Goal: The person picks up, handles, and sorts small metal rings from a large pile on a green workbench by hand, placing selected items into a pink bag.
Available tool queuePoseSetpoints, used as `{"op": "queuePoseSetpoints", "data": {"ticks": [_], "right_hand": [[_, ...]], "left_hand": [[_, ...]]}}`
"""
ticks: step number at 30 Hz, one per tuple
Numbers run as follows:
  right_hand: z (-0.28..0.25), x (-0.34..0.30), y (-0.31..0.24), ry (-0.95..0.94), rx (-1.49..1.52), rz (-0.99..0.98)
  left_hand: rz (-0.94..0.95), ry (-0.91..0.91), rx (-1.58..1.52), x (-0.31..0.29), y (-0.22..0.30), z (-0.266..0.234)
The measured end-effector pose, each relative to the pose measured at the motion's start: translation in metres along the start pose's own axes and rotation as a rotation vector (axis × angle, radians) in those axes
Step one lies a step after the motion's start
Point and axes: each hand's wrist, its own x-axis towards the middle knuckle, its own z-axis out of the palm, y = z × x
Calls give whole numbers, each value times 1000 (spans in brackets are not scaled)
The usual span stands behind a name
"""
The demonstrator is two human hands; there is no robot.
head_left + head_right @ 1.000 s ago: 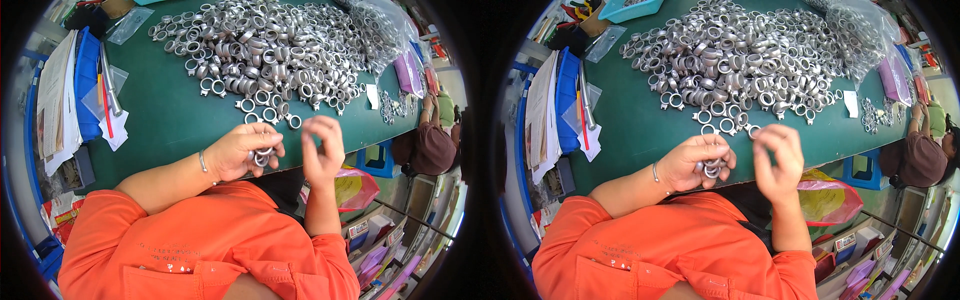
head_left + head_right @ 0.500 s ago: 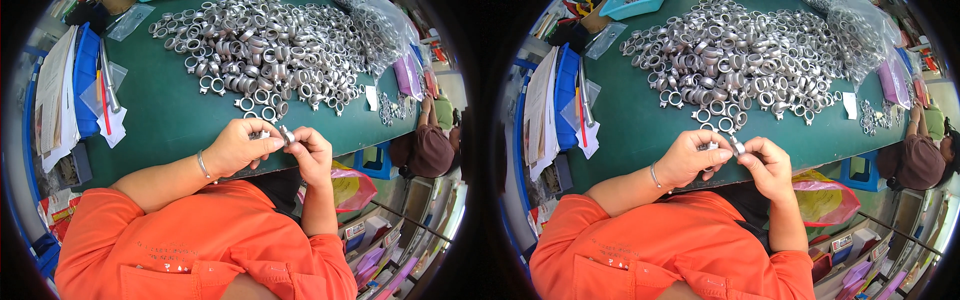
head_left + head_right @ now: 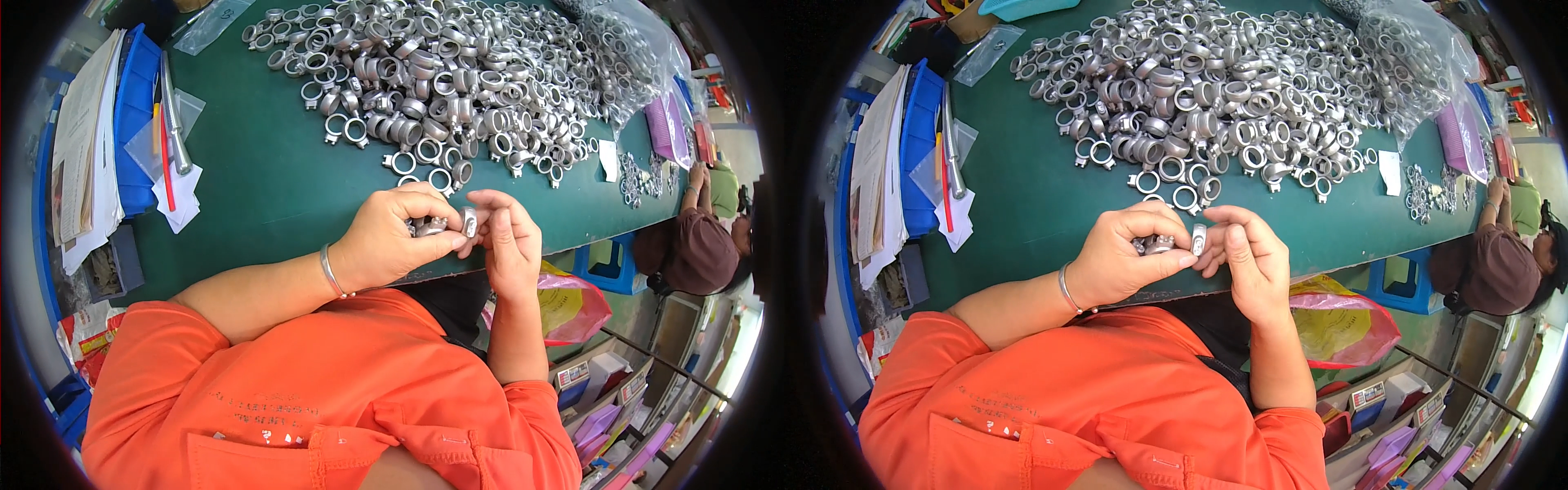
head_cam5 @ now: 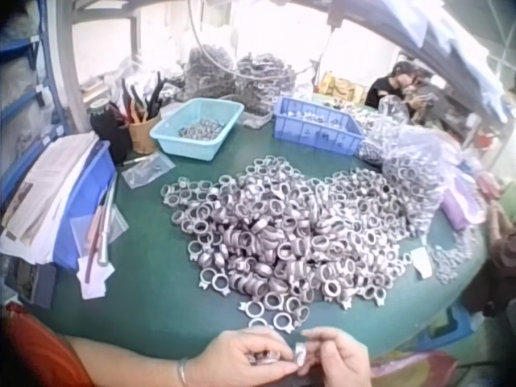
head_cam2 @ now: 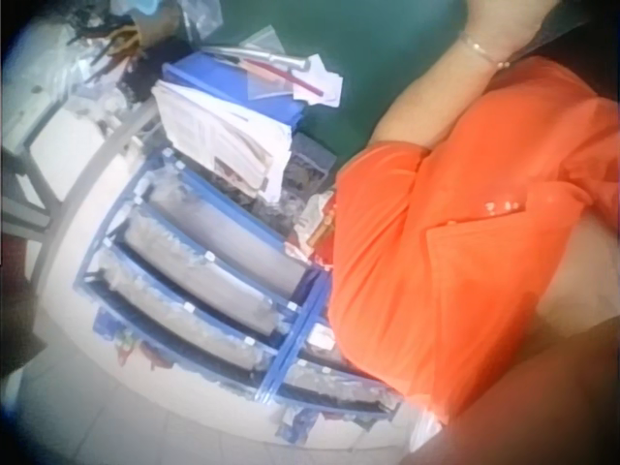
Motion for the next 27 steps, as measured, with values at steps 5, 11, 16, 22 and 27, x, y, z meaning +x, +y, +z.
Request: {"op": "queuePoseSetpoints", "data": {"ticks": [5,11,16,22,27], "right_hand": [[3,1,6,-55,0,-270],[4,-2,7,12,-81,-557],[8,2,-2,-27,-425,-644],[4,31,3,272,-870,-407],[3,34,6,205,-871,-356]], "left_hand": [[-129,49,-40,0,-1,3],[-701,-64,-831,4,1,-4],[-746,-107,-992,3,-1,-7],[-643,-7,-967,4,-3,-7],[-584,56,-785,3,2,-4]]}}
